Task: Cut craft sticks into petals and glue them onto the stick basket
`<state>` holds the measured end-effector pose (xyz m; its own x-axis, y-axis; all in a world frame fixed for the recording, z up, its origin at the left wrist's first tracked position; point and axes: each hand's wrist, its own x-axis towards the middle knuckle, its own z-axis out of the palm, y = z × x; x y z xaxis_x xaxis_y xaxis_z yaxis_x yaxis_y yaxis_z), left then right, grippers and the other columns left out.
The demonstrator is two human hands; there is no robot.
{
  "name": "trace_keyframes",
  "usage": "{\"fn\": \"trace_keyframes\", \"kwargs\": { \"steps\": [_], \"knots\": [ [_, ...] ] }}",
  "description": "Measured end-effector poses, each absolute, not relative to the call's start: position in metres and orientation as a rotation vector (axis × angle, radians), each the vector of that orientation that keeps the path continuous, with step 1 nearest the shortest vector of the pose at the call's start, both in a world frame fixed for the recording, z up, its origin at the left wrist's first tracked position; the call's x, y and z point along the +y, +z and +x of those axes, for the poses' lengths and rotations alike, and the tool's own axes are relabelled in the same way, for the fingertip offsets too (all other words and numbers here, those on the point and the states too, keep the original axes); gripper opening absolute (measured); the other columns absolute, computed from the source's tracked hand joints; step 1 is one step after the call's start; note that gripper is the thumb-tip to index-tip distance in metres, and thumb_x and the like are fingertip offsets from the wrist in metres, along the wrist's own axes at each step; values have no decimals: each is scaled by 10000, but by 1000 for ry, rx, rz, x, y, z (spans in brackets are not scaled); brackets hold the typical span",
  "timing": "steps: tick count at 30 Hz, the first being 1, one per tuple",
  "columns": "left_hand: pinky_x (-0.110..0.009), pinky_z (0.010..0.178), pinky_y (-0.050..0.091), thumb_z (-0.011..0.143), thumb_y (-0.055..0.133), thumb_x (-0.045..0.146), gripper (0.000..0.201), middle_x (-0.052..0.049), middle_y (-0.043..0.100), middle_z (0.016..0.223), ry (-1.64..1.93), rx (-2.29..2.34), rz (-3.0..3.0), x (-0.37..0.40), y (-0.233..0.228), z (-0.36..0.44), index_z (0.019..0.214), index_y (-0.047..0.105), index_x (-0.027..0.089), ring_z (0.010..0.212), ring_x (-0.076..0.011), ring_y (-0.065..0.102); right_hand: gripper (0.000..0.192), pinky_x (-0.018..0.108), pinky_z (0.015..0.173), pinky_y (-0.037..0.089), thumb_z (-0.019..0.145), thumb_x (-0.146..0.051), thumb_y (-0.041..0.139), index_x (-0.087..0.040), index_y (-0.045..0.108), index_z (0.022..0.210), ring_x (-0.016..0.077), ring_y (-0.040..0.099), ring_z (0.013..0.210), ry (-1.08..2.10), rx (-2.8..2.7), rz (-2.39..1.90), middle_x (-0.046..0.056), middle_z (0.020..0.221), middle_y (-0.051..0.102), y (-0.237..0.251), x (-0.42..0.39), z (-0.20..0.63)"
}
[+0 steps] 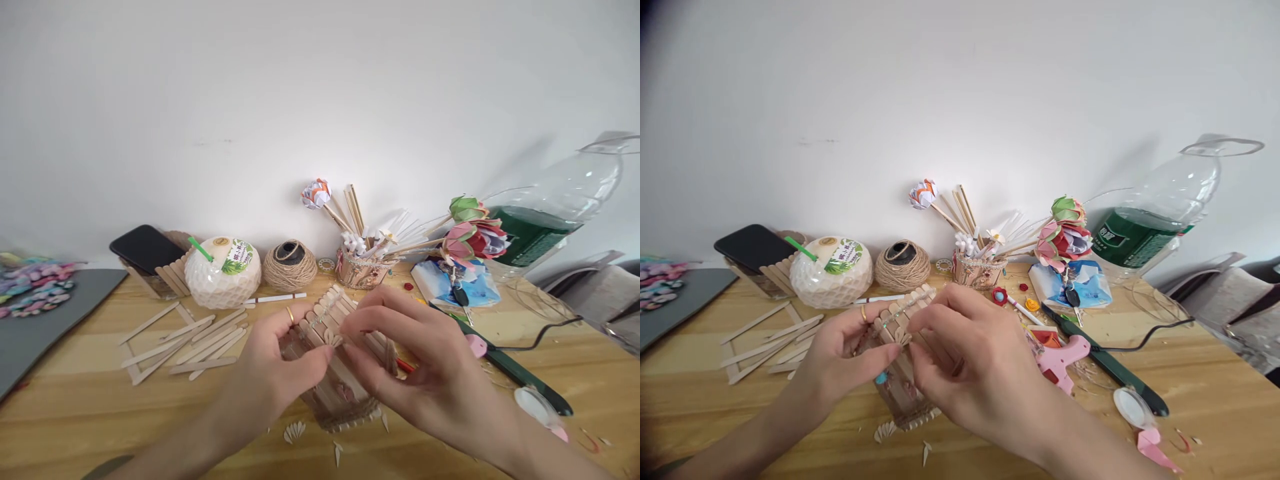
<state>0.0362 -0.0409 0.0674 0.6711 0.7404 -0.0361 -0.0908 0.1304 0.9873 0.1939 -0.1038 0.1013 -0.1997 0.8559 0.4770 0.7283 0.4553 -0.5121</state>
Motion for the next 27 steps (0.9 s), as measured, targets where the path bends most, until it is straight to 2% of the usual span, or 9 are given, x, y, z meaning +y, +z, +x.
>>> {"fn": "trace_keyframes", "kwargs": {
  "steps": [9, 15, 21, 27],
  "knots": [
    [-195, 606, 441, 758, 582, 177, 44, 31, 599, 707, 690, 659, 1365, -44, 69, 36, 799, 598, 173, 661, -108, 518, 152, 265, 541, 416, 804, -85, 504, -154, 636, 775, 150, 499, 643, 7, -2056, -1319, 36, 705, 562, 99, -105, 194],
    [-193, 599, 427, 748, 571, 167, 38, 33, 587, 693, 687, 689, 1388, -43, 69, 37, 778, 595, 169, 647, -104, 503, 155, 233, 529, 406, 783, -78, 516, -173, 574, 675, 120, 502, 601, 247, -1972, -1481, -2, 679, 537, 105, -102, 192],
    [-201, 610, 435, 744, 577, 177, 76, 27, 604, 698, 697, 718, 1387, -43, 70, 38, 811, 612, 168, 665, -116, 522, 141, 259, 582, 407, 849, -106, 499, -150, 630, 822, 149, 502, 685, 126, -2161, -1327, 36, 744, 567, 104, -102, 200],
    [-188, 607, 442, 735, 605, 177, 158, 30, 626, 715, 660, 703, 1370, -42, 71, 39, 890, 635, 168, 660, -110, 542, 192, 274, 555, 377, 873, -106, 463, -123, 650, 832, 155, 464, 662, -49, -2363, -1247, 57, 745, 579, 113, -103, 202]
  ]
}}
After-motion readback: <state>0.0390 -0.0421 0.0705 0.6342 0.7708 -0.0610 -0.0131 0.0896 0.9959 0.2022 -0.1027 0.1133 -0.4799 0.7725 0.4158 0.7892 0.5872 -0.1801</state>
